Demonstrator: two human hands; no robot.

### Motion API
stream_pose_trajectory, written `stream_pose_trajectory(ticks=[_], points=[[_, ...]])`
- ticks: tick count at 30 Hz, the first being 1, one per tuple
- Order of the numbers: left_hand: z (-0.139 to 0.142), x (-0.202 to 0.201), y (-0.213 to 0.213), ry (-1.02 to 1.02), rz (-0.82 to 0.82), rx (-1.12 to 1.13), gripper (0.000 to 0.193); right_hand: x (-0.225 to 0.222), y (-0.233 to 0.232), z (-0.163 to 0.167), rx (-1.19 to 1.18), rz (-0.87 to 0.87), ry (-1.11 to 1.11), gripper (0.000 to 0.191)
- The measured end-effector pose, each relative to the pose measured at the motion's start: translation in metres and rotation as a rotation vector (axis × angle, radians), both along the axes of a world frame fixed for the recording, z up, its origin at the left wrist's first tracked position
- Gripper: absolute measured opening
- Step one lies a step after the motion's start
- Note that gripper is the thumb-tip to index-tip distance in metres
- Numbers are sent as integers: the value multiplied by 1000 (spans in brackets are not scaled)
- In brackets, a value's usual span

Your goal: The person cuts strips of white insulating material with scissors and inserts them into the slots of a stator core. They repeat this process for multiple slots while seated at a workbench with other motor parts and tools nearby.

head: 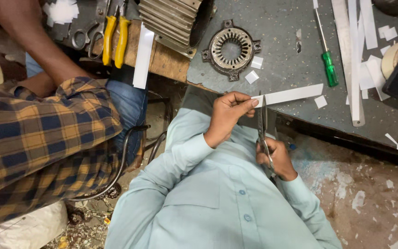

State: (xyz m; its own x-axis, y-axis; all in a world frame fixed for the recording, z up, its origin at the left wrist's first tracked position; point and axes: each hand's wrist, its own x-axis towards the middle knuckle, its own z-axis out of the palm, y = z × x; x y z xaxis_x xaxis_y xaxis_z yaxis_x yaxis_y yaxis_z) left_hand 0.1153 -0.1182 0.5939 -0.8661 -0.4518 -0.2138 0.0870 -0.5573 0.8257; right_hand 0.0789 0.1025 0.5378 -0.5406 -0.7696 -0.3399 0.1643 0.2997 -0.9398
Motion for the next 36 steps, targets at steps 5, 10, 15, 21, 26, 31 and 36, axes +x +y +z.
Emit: stream_pose_trajectory(ticks=[5,10,15,21,26,31,36], points=[[6,-1,-1,-48,16,13,15,7,7,-13,13,-35,1,7],[8,-2,0,-95,21,13,15,11,17,-26,6,-43,-10,10],[14,0,-6,-31,-49,-66,15,5,13,-3,15,-119,107,13],[46,-18,-33,-183,50,-1073,24,-31,23,98,385,-196,861,45],[72,-13,-37,-31,206,-1352,15,-45,5,149,385,-291,1256,24],[64,24,-21,-94,-177,-708,30,-21,-40,139,-47,-358,647,17],[40,39,-31,-62,-196,-400,22,-8,-87,107,-324,-402,13,16]])
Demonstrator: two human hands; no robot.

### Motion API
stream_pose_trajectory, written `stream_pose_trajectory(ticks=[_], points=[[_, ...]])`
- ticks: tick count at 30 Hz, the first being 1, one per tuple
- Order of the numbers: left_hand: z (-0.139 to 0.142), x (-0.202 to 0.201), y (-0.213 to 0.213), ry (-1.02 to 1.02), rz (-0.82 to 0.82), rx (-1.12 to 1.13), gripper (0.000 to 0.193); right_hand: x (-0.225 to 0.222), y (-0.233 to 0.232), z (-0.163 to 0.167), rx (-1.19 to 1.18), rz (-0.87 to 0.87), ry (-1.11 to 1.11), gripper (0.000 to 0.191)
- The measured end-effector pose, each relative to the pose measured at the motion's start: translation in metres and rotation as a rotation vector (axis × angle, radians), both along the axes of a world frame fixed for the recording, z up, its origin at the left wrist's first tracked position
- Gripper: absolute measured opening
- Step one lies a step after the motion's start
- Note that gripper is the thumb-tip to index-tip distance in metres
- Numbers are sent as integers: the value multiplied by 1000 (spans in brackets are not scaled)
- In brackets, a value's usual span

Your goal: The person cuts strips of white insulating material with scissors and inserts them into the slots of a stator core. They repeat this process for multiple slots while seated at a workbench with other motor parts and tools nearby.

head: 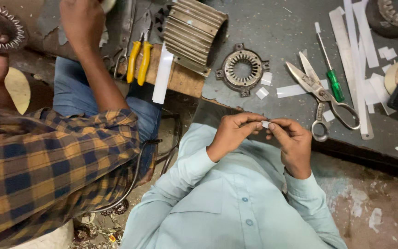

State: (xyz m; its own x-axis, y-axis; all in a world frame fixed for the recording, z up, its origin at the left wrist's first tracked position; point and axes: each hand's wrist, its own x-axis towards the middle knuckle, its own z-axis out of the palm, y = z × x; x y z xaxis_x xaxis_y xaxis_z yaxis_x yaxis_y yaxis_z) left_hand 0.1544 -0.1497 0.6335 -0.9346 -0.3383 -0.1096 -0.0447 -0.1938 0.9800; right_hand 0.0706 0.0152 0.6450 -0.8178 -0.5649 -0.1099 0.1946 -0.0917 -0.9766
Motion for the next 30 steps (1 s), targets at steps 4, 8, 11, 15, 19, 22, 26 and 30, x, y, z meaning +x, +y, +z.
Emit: stream_pose_trajectory(ticks=[4,8,11,15,19,22,26,30], points=[[1,7,-19,28,56,-23,20,6,-17,-16,-23,20,63,16],[16,13,-35,203,4,-278,17,4,-32,-32,-162,-48,-343,13],[24,16,-52,316,-19,-570,21,-2,-39,-36,-345,-10,-546,12],[27,19,-70,249,61,-528,15,-3,-52,-25,-188,90,-527,16],[32,24,-86,166,111,-387,14,6,-74,5,-26,163,-183,23],[39,33,-100,224,93,-428,14,6,-92,35,94,185,60,17],[46,43,-127,222,265,-344,35,-19,-126,73,98,167,353,15],[45,54,-141,162,351,-225,37,-49,-187,86,204,314,324,16]])
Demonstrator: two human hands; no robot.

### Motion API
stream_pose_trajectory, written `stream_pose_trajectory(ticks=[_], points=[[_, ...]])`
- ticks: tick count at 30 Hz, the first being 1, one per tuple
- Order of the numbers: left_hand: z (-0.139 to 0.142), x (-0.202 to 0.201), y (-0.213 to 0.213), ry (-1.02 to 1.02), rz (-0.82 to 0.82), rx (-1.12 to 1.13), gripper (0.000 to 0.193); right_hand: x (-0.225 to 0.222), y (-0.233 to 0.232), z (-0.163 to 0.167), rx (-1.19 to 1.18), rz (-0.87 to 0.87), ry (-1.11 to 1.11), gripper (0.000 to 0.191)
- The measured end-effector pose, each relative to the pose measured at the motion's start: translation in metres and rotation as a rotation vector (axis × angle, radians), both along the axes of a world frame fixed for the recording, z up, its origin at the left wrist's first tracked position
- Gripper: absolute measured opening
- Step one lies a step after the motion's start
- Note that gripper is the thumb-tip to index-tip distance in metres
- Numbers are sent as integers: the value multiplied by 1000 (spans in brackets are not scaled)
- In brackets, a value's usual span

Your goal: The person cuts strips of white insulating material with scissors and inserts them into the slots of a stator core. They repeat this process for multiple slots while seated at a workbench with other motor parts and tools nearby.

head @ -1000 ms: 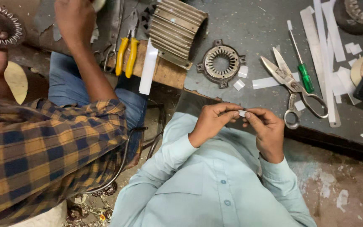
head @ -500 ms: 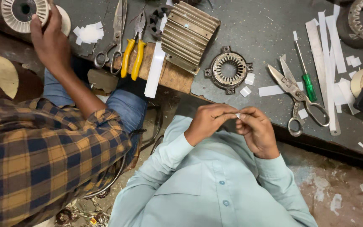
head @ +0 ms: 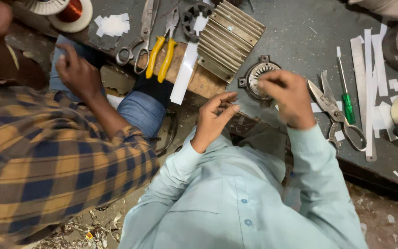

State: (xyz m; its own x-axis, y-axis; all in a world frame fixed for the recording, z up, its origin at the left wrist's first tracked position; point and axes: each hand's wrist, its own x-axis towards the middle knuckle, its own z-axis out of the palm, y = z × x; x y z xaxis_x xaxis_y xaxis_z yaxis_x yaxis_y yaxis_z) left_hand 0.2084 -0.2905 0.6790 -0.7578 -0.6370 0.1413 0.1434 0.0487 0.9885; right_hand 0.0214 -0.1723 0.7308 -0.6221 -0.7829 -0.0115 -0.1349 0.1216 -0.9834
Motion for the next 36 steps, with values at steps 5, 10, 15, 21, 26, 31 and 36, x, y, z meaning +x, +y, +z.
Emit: stream_pose_trajectory(ticks=[5,10,15,21,26,31,36], points=[[-2,13,-5,-44,16,141,42,-8,-41,3,-126,74,-284,13],[3,4,2,33,-81,330,63,0,-33,5,-219,39,-538,9],[14,-3,13,76,-59,537,78,14,-29,3,-296,28,-575,11],[19,9,32,277,-43,535,78,24,4,6,-446,-41,-644,7],[12,-14,42,348,15,514,70,37,25,-8,-617,-98,-792,7],[13,-29,44,205,-81,546,76,35,40,-20,-767,-94,-838,7],[15,-30,49,245,-198,459,75,33,57,-28,-668,-123,-645,8]])
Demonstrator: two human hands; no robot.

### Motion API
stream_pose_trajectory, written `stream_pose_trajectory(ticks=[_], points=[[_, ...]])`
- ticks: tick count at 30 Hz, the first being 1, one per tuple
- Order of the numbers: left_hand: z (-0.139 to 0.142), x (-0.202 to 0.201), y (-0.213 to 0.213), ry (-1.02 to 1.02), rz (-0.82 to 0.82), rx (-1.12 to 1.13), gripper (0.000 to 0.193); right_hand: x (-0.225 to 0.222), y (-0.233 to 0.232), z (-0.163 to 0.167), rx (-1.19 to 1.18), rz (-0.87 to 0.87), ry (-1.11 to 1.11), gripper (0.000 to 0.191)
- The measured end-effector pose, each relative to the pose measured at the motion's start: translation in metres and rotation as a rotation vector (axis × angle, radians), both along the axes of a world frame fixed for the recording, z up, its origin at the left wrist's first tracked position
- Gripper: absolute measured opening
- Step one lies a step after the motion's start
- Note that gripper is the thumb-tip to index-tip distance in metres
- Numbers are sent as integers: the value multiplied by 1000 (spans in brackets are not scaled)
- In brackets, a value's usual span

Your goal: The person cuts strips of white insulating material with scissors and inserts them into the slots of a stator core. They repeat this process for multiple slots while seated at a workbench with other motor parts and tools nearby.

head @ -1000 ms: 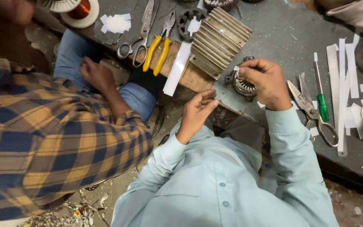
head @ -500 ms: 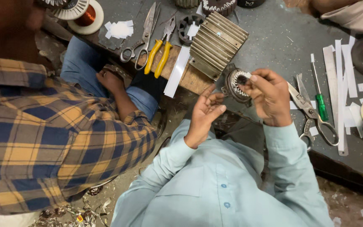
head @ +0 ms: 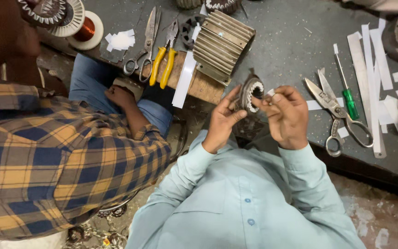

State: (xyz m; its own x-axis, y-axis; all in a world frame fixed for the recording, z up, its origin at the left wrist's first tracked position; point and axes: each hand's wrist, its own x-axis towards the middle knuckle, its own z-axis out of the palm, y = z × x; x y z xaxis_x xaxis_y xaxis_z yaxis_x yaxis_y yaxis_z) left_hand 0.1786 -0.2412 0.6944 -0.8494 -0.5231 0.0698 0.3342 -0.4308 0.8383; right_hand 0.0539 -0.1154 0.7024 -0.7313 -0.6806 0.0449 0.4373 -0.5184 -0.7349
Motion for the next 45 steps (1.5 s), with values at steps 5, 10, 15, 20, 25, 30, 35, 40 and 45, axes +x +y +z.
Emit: stream_pose_trajectory(ticks=[5,10,15,20,25,30,35,40,45], points=[[1,0,-14,-82,-13,-147,65,0,17,-15,659,-238,517,11],[5,-7,-19,-61,5,-155,66,7,9,-24,712,-352,777,10],[29,-8,-30,-99,33,-201,65,8,-13,-7,703,-410,1196,13],[39,-3,-30,-53,-19,-124,61,-6,-9,7,703,-250,1337,15],[41,4,-32,-32,-30,-109,63,-3,-13,8,797,-257,1055,13],[35,4,-36,-64,6,-174,65,1,-10,8,667,-295,1212,10],[5,-3,-32,-134,1,-177,62,-6,-6,-3,688,-301,1219,10],[-14,-4,-33,-23,-12,-106,52,-6,-7,-9,744,-286,1135,11],[1,8,-39,-100,-81,-222,62,-22,6,1,792,-351,1208,8]])
